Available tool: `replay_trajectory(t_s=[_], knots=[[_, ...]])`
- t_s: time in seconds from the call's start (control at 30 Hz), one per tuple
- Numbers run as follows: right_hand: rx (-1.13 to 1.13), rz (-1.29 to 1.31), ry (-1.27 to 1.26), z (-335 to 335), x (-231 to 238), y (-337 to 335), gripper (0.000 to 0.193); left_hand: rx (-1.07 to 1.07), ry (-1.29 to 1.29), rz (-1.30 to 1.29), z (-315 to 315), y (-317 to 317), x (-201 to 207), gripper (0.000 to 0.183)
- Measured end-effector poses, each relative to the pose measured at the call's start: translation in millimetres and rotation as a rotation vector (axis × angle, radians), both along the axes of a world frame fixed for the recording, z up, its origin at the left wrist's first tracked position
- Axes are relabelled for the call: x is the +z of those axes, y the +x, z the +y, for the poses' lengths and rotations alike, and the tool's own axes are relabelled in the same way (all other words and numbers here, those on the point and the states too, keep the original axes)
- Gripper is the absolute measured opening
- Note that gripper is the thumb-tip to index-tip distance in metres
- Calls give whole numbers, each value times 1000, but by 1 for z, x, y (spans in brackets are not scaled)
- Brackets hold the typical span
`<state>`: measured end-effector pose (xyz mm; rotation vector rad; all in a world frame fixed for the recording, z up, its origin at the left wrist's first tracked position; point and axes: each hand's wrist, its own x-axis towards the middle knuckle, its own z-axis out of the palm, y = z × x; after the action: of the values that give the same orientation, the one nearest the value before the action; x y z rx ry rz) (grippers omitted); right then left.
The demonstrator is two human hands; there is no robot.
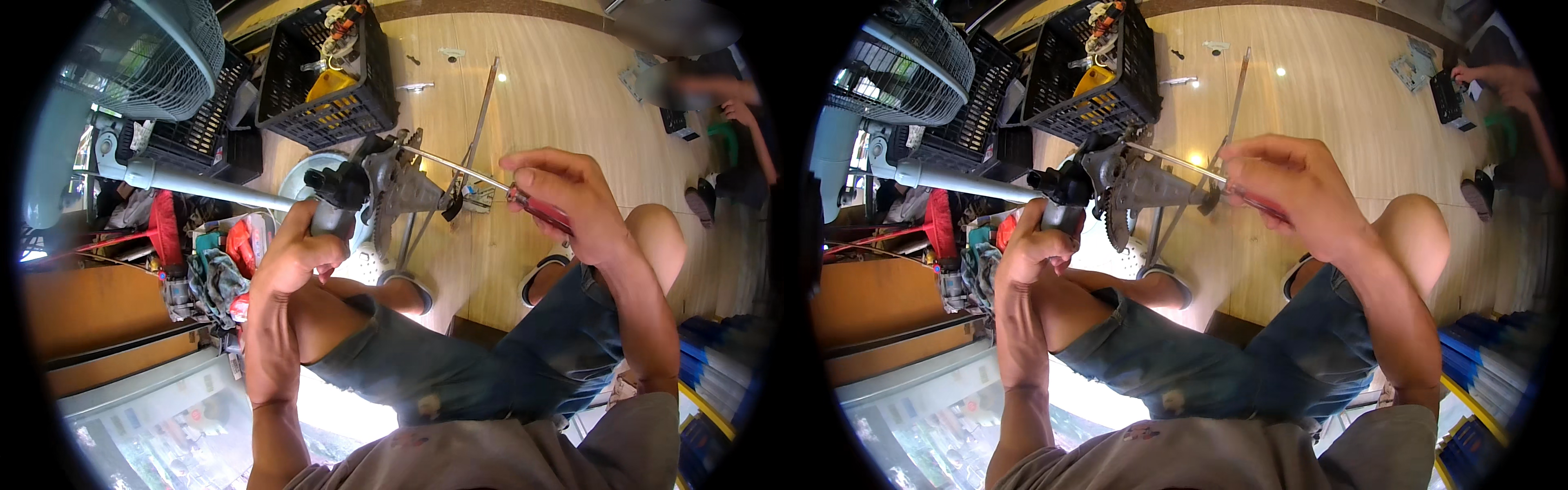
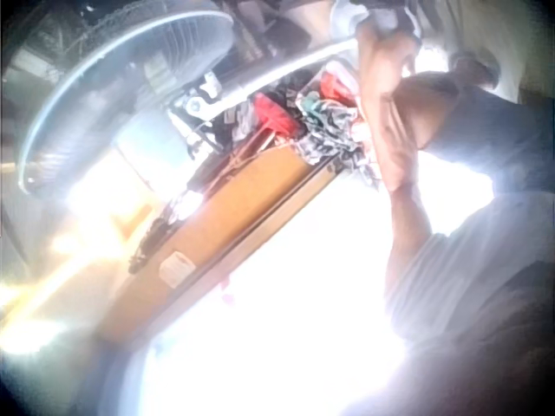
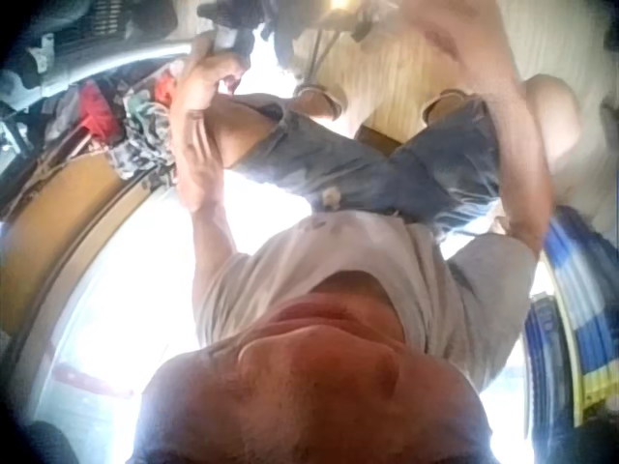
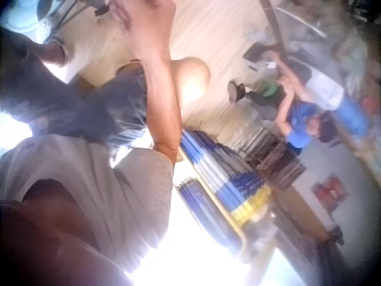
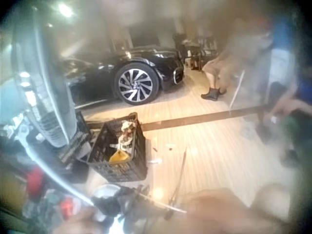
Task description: The person works on a car window regulator assembly by hand and with a screwdriver, turning it over and manipulating the motor unit and mechanical arms.
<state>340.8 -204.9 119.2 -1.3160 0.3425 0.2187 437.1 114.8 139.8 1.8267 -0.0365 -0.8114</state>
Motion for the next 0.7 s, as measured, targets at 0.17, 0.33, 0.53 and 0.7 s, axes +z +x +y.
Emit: replay_trajectory(t_s=[0.17, 0.33, 0.53, 0.7], knots=[[380, -36, -348, -7, -10, -3, 25, -64, 37, -22, -5, -2, 3, 41], [157, -757, -1484, 8, -20, -13, 23, -80, -42, -14, -10, -1, 5, 20], [137, 97, 22, -12, -9, -5, 27, -121, -38, -14, -7, -2, 1, 19], [210, 1, -440, 1, -15, -11, 24, -120, 9, -32, -8, -4, 3, 25]])
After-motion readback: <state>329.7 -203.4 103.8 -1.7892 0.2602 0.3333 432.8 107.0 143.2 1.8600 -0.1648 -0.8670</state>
